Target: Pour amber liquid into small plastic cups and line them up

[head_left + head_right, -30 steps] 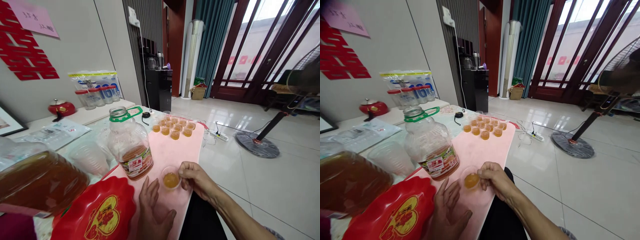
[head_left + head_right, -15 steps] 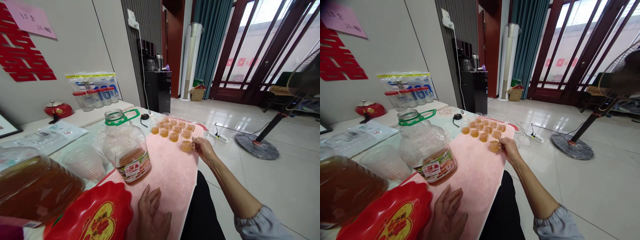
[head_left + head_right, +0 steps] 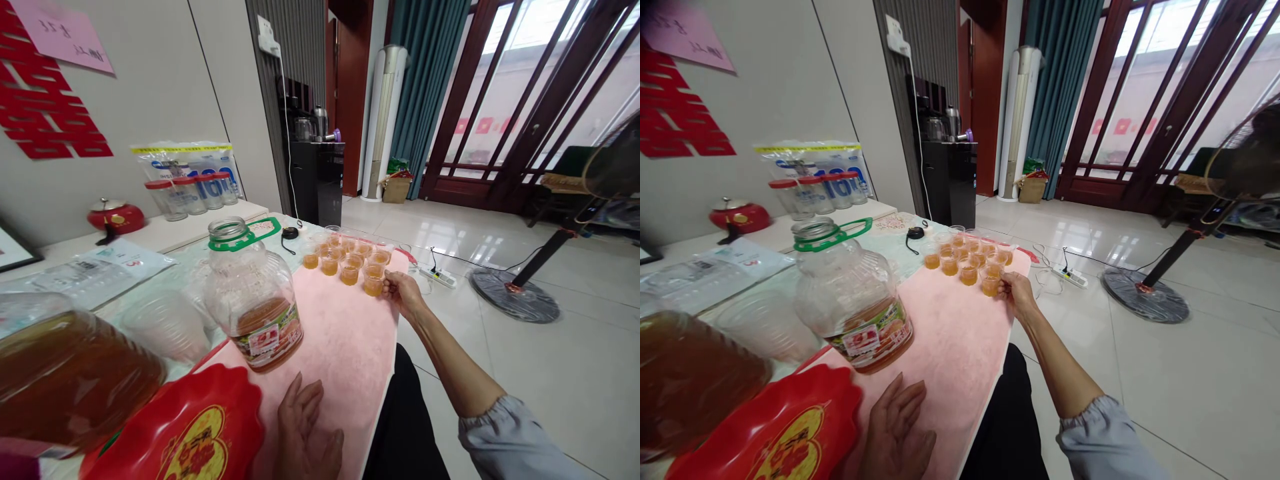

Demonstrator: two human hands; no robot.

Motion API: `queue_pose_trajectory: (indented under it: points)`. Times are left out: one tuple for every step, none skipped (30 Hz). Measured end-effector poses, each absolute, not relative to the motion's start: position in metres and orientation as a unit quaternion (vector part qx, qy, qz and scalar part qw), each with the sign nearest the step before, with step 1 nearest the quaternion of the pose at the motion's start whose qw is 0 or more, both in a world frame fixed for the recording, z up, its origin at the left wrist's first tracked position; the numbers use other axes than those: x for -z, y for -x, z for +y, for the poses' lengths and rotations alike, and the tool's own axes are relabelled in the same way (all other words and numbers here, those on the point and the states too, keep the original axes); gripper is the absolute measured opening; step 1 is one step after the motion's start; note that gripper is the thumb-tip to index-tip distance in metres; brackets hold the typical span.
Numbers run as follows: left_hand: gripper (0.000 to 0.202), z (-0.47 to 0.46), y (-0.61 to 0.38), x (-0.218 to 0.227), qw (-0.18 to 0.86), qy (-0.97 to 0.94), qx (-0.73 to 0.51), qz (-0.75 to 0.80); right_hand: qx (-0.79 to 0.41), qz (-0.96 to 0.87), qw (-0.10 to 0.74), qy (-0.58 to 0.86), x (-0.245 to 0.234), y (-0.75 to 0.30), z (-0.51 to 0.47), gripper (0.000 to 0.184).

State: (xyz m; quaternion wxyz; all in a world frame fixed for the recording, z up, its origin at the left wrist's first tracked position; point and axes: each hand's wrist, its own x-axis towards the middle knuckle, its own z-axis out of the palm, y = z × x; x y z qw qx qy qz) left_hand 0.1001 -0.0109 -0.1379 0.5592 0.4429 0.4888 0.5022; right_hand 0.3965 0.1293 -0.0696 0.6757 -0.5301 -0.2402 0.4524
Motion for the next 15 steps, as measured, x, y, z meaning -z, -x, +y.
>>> queue_pose_trajectory:
  points:
    - [0.086, -0.011, -0.1003, 0.1386, 0.559, -0.442, -0.502, 0.489, -0.452, -0.24, 0.676, 0.53, 0.07, -0.3966, 0.1299, 0.037]
    - [0.086, -0.011, -0.1006, 0.1392, 0.56, -0.44, -0.503, 0.489, -0.451, -0.24, 0.677, 0.529, 0.0702, -0.3966, 0.1305, 0.036]
    - [0.086, -0.0109, -0.101, 0.1398, 0.561, -0.438, -0.505, 0.488, -0.451, -0.241, 0.678, 0.528, 0.0702, -0.3964, 0.131, 0.035]
    - [0.086, -0.0108, -0.1014, 0.1401, 0.562, -0.436, -0.507, 0.487, -0.451, -0.243, 0.679, 0.526, 0.0702, -0.3962, 0.1315, 0.035]
    - [0.086, -0.0107, -0.1017, 0.1403, 0.562, -0.435, -0.508, 0.487, -0.451, -0.244, 0.681, 0.524, 0.0701, -0.3959, 0.1319, 0.034]
    - [0.086, -0.0107, -0.1021, 0.1403, 0.562, -0.435, -0.508, 0.486, -0.45, -0.246, 0.681, 0.522, 0.07, -0.3957, 0.1323, 0.033]
    - [0.086, -0.0107, -0.1024, 0.1401, 0.561, -0.437, -0.508, 0.486, -0.45, -0.247, 0.682, 0.52, 0.07, -0.3955, 0.1326, 0.033]
    - [0.085, -0.0108, -0.1026, 0.1399, 0.56, -0.44, -0.507, 0.486, -0.45, -0.247, 0.683, 0.519, 0.0701, -0.3953, 0.1329, 0.034]
    - [0.084, -0.0109, -0.1028, 0.1397, 0.558, -0.444, -0.506, 0.485, -0.451, -0.248, 0.683, 0.518, 0.0704, -0.3952, 0.1332, 0.034]
    - [0.083, -0.0111, -0.1027, 0.1396, 0.555, -0.449, -0.505, 0.485, -0.451, -0.248, 0.684, 0.518, 0.0708, -0.3952, 0.1334, 0.036]
    - [0.082, -0.0112, -0.1025, 0.1398, 0.552, -0.454, -0.504, 0.485, -0.452, -0.248, 0.684, 0.517, 0.0714, -0.3954, 0.1336, 0.037]
    - [0.082, -0.0112, -0.1021, 0.1403, 0.549, -0.458, -0.503, 0.486, -0.453, -0.248, 0.684, 0.516, 0.0721, -0.3957, 0.1337, 0.038]
    - [0.081, -0.0111, -0.1015, 0.141, 0.547, -0.46, -0.502, 0.487, -0.454, -0.247, 0.683, 0.516, 0.0729, -0.396, 0.1338, 0.039]
    - [0.081, -0.0109, -0.1008, 0.1419, 0.546, -0.461, -0.501, 0.488, -0.455, -0.247, 0.683, 0.515, 0.0738, -0.3966, 0.1338, 0.04]
    - [0.081, -0.0107, -0.1001, 0.1429, 0.547, -0.462, -0.5, 0.488, -0.455, -0.247, 0.683, 0.514, 0.0747, -0.3972, 0.1338, 0.04]
